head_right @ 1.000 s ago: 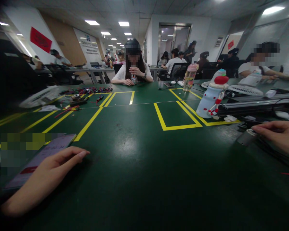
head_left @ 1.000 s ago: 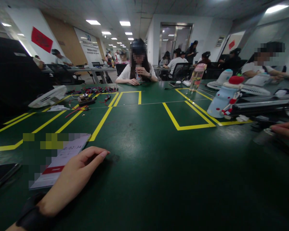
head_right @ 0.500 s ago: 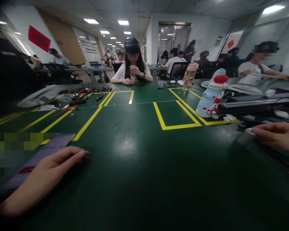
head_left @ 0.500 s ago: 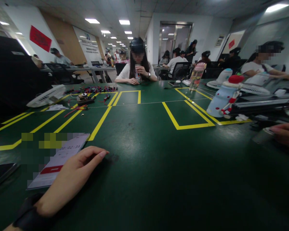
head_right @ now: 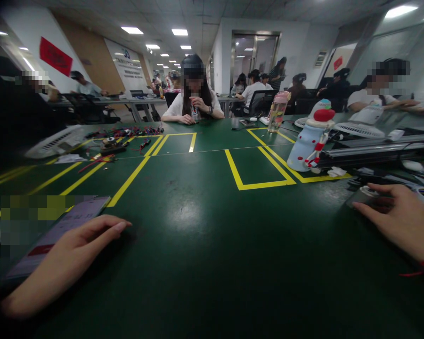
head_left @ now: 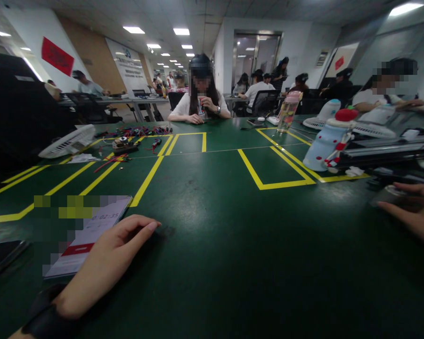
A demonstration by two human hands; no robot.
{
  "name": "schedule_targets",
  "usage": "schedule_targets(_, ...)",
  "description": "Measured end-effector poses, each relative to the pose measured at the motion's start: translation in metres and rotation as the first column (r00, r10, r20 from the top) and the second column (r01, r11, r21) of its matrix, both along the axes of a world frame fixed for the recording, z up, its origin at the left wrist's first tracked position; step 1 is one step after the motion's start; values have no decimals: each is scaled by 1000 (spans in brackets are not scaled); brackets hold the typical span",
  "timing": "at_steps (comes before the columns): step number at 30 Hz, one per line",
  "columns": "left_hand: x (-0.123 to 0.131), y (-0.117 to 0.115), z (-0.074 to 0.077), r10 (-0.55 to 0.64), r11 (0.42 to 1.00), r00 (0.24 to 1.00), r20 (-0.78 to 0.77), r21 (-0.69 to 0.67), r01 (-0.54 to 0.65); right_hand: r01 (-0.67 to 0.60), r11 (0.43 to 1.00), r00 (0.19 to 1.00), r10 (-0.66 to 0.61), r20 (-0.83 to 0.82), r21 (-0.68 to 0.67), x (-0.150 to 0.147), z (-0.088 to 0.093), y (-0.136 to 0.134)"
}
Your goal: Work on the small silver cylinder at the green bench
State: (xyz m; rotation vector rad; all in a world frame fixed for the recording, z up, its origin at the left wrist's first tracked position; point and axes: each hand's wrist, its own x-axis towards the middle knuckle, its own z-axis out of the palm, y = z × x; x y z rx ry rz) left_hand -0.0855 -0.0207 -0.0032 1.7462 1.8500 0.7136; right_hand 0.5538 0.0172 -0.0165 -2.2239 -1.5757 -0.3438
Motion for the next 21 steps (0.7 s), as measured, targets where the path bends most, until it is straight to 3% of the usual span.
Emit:
schedule_targets(3,1,0,0,-2,1000,1000,-3,2,2,52,995,993,-60,-104,-82,-10,10,1)
schedule_targets(5,1,-1,0,-9,1000,1000,-6,0,9,22,1000,998,-23,-59,-3,-23,14,1)
schedule_targets(7,2,-1,0,-19,1000,1000,-13,0,19,-131,982,990,123,65,140,-47,16,1)
schedule_targets(9,1,-1,-1,-27,1000,999,-22,0,27,-405,886,912,374,169,228,-88,17,-1)
schedule_targets(12,1,-1,-2,-30,1000,999,-39,1,30,-764,614,637,766,84,198,-173,19,-7)
schedule_targets(14,1,-1,-2,-31,999,998,-51,10,32,-872,453,446,891,-80,183,-230,19,-13)
schedule_targets(16,1,-1,-2,-36,999,997,-61,20,38,-924,334,292,930,-221,187,-273,19,-18)
schedule_targets(18,0,-1,-2,-45,999,997,-68,27,46,-943,270,199,925,-322,193,-299,17,-21)
schedule_targets(21,-1,-1,-2,-64,997,996,-68,31,66,-942,271,161,883,-441,199,-310,14,-22)
